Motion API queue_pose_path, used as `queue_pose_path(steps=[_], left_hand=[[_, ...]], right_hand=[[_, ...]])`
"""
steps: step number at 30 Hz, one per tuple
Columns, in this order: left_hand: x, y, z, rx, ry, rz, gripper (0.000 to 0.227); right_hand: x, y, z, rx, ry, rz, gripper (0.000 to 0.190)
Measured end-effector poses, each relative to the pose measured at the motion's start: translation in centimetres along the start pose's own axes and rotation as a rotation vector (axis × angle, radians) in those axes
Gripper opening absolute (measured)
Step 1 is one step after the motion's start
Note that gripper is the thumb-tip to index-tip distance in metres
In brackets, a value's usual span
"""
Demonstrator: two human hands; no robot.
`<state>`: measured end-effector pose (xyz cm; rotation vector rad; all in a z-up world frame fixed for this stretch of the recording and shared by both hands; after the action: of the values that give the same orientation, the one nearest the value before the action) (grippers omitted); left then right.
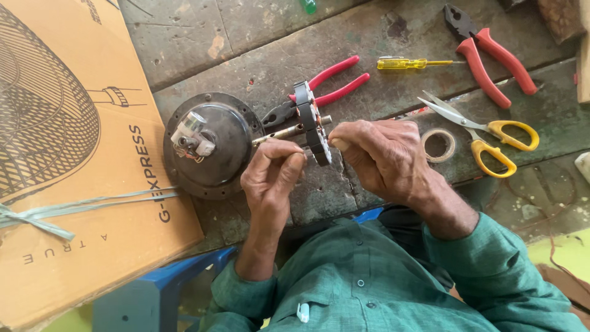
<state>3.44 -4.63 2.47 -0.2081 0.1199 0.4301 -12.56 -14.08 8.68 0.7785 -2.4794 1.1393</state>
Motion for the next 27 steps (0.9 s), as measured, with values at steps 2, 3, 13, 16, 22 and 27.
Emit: queue_pose_path(steps=[2, 3, 13, 16, 22, 27], left_hand=[[0.2, -0.1, 0.1, -0.032, 0.008, 0.013, 0.005], [0.3, -0.2, 0.2, -0.048, 0.012, 0.019, 0.006], [1.0, -0.3, -0.2, -0.032, 0.011, 0.028, 0.005], [1.1, -0.5, -0.9, 0.033, 0.016, 0.051, 0.007], [0.7, -1.3, -1.3, 0.049, -0.111, 0.079, 0.009], [0.4, -1.6, -0.9, -0.01, -0.134, 0.065, 0.009]], right_hand=[[-0.1, 0.0, -0.1, -0.01, 0.005, 0.002, 0.012], [-0.2, 0.0, -0.1, -0.012, 0.01, 0.003, 0.012], [-0.5, -0.5, -0.4, 0.004, 0.052, 0.009, 0.012], [-0.9, -0.5, -0.1, 0.0, 0.07, 0.015, 0.011], [-1.2, 0.1, 1.1, -0.114, 0.094, 0.087, 0.006], [-1.4, 0.5, 1.8, -0.192, 0.042, 0.094, 0.005]])
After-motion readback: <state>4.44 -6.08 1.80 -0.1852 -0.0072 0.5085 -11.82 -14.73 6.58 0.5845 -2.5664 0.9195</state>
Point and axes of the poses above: each hand's wrist, its own y-axis away from the middle knuckle, its own x-axis out of the back of the hand, z = x × y, the point moved 8 cm from there along -y, towards the middle knuckle, and after that the axes turned 3 degrees about -x, right-handed, at the moved point
